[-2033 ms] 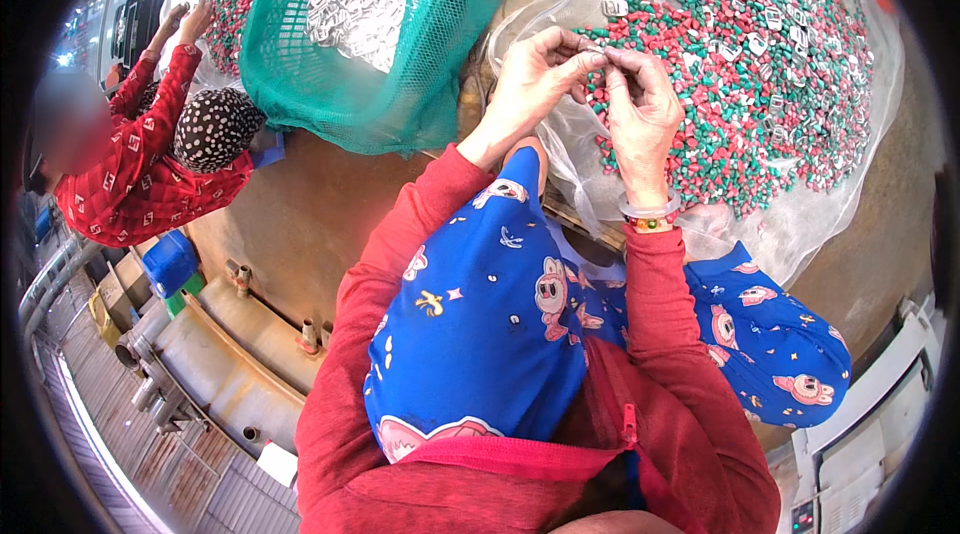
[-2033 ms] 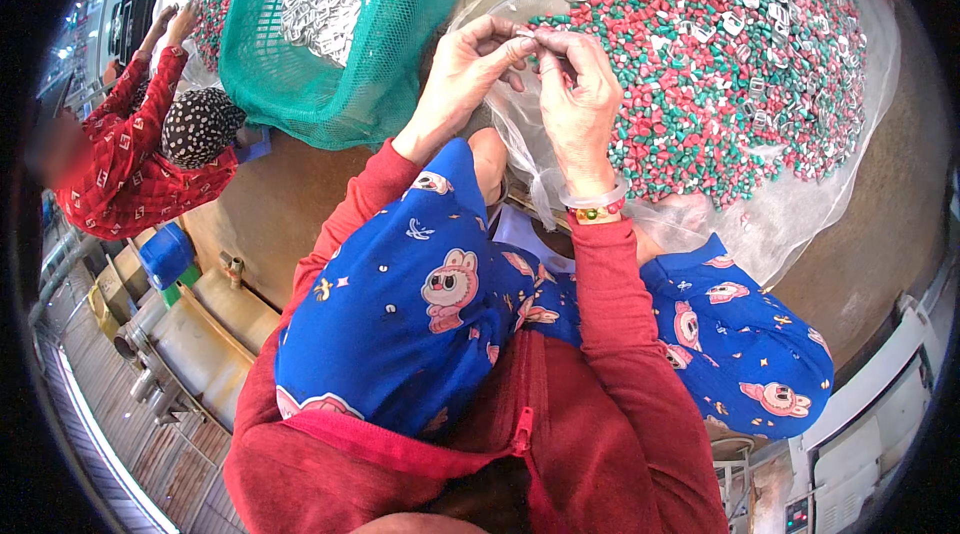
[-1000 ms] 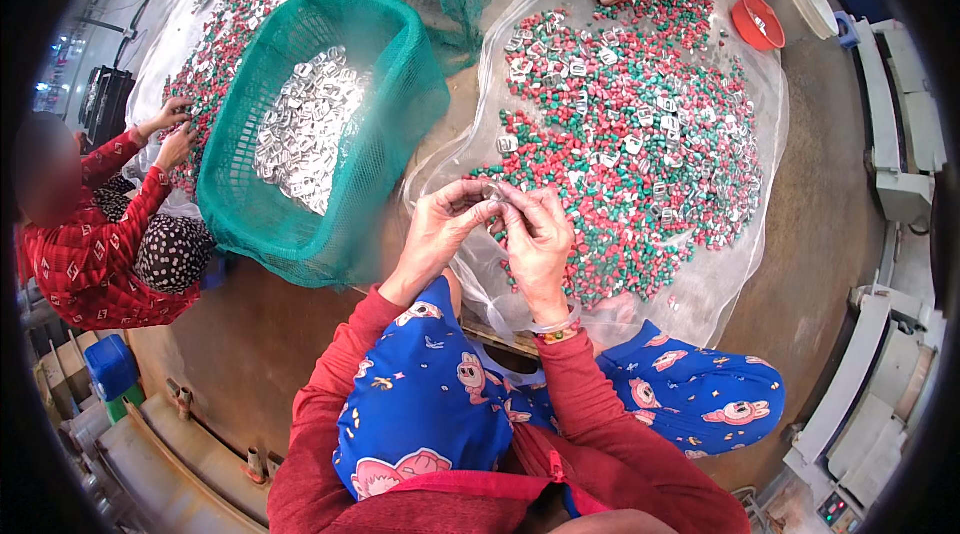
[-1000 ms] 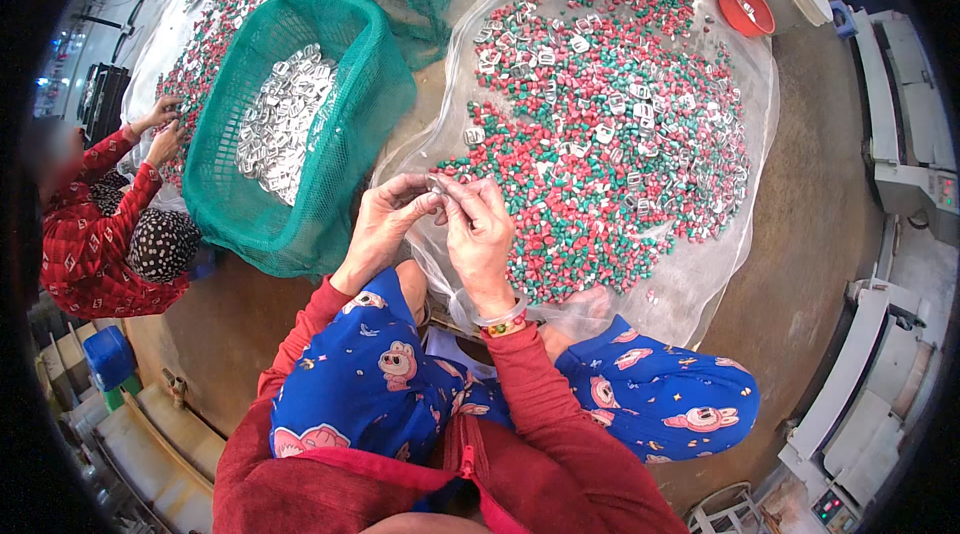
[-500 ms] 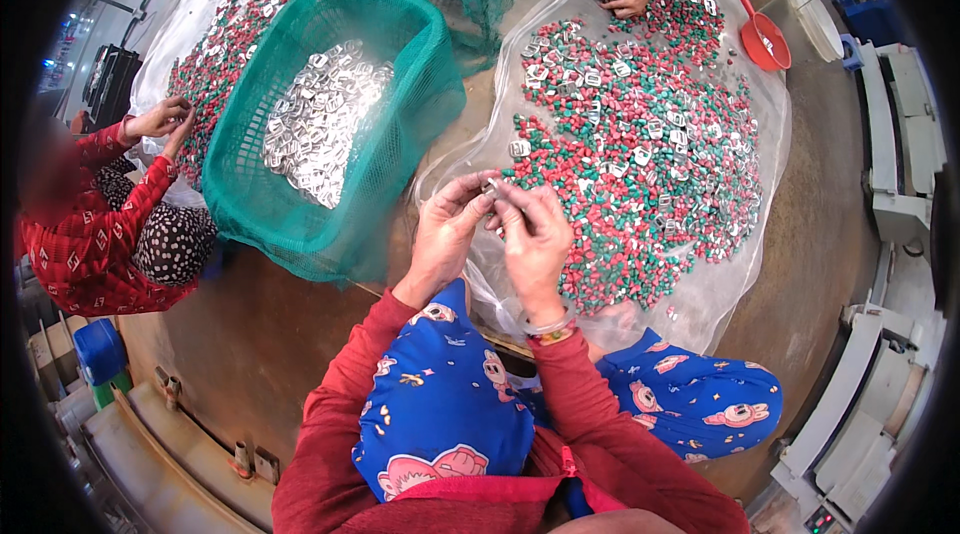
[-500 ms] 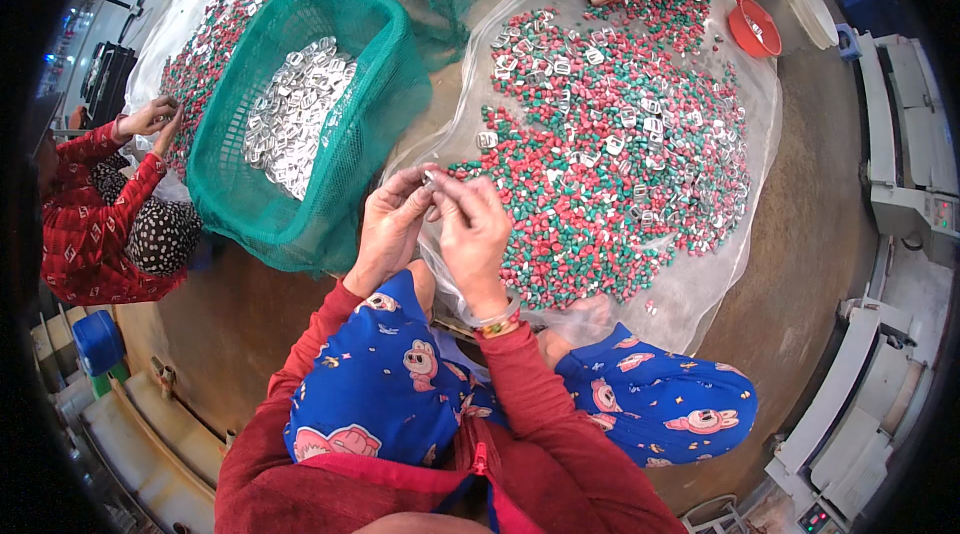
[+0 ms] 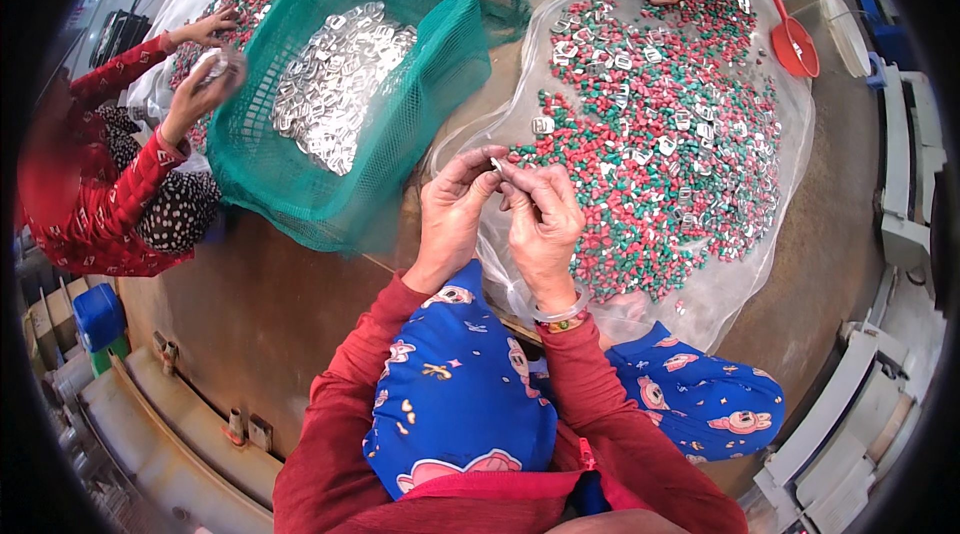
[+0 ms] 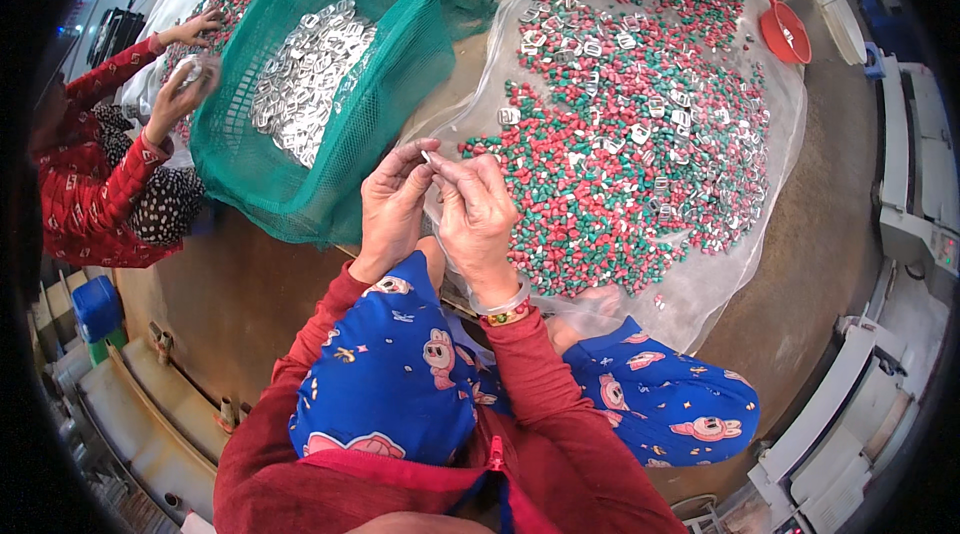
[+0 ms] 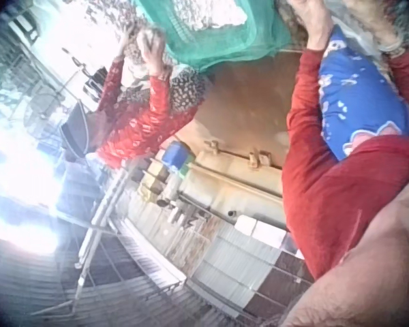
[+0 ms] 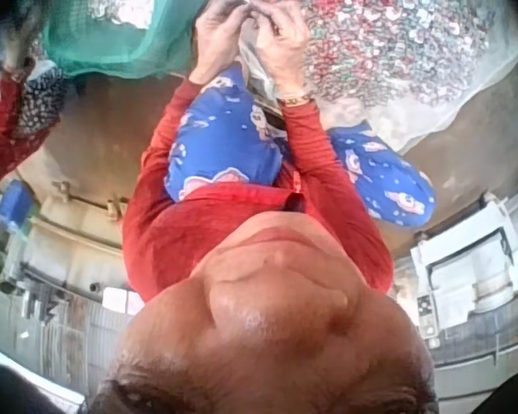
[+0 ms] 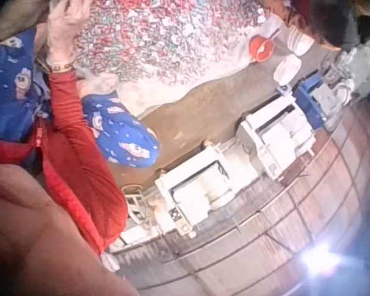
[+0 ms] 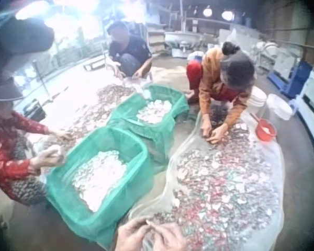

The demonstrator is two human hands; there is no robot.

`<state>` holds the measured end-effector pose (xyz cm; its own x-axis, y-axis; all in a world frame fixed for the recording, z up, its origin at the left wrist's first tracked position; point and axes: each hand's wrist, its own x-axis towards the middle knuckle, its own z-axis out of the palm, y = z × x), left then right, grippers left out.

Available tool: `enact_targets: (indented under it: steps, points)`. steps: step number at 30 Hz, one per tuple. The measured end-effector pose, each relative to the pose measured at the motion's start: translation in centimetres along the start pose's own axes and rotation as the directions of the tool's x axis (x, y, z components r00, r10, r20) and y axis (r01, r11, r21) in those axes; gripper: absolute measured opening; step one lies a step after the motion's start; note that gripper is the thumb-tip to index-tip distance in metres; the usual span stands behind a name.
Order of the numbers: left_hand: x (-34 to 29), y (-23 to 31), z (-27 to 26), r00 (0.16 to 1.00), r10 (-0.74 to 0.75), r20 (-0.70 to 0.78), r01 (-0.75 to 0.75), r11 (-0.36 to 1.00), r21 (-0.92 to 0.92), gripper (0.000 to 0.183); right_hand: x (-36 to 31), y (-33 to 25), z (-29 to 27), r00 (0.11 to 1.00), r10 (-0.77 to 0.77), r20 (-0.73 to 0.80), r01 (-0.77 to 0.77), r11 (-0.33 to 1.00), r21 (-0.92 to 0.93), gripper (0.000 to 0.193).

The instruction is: The person trims metal pieces using a hand tool, then sorts through a pile of colorful stones and metal pieces by hand to gather the metal pieces.

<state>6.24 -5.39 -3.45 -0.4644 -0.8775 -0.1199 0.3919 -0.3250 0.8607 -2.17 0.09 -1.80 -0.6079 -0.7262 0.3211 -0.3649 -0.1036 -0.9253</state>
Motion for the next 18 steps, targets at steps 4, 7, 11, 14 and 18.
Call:
enact_targets:
  steps: [4, 7, 11, 14, 18]
  points:
    - [0.2, 0.3, -0.2, 0.995, -0.019, 0.093, 0.019, 1.000, 0.010, 0.025, 0.4, 0.0, -0.2, 0.977, 0.212, 0.028, -0.211, 0.933, 0.290, 0.017]
    - [0.2, 0.3, -0.4, 0.998, 0.001, 0.065, -0.004, 0.999, 0.041, 0.026, 0.4, -0.3, 0.1, 0.997, 0.068, 0.027, -0.069, 0.998, 0.016, 0.020]
    - [-0.2, 0.4, -0.8, 1.000, 0.018, 0.003, -0.018, 1.000, -0.024, 0.027, -0.1, 0.0, 1.2, 0.992, -0.125, 0.010, 0.126, 0.990, -0.071, 0.022]
    - [-0.5, 0.7, -0.7, 1.000, 0.030, 0.006, -0.029, 0.998, -0.053, 0.027, -0.4, -0.1, 1.5, 0.989, -0.145, -0.017, 0.144, 0.989, -0.037, 0.021]
    - [-0.6, 0.4, -0.7, 1.000, 0.009, 0.003, -0.009, 0.991, -0.130, 0.026, -0.6, -0.2, 1.3, 0.992, -0.129, 0.007, 0.129, 0.991, -0.048, 0.019]
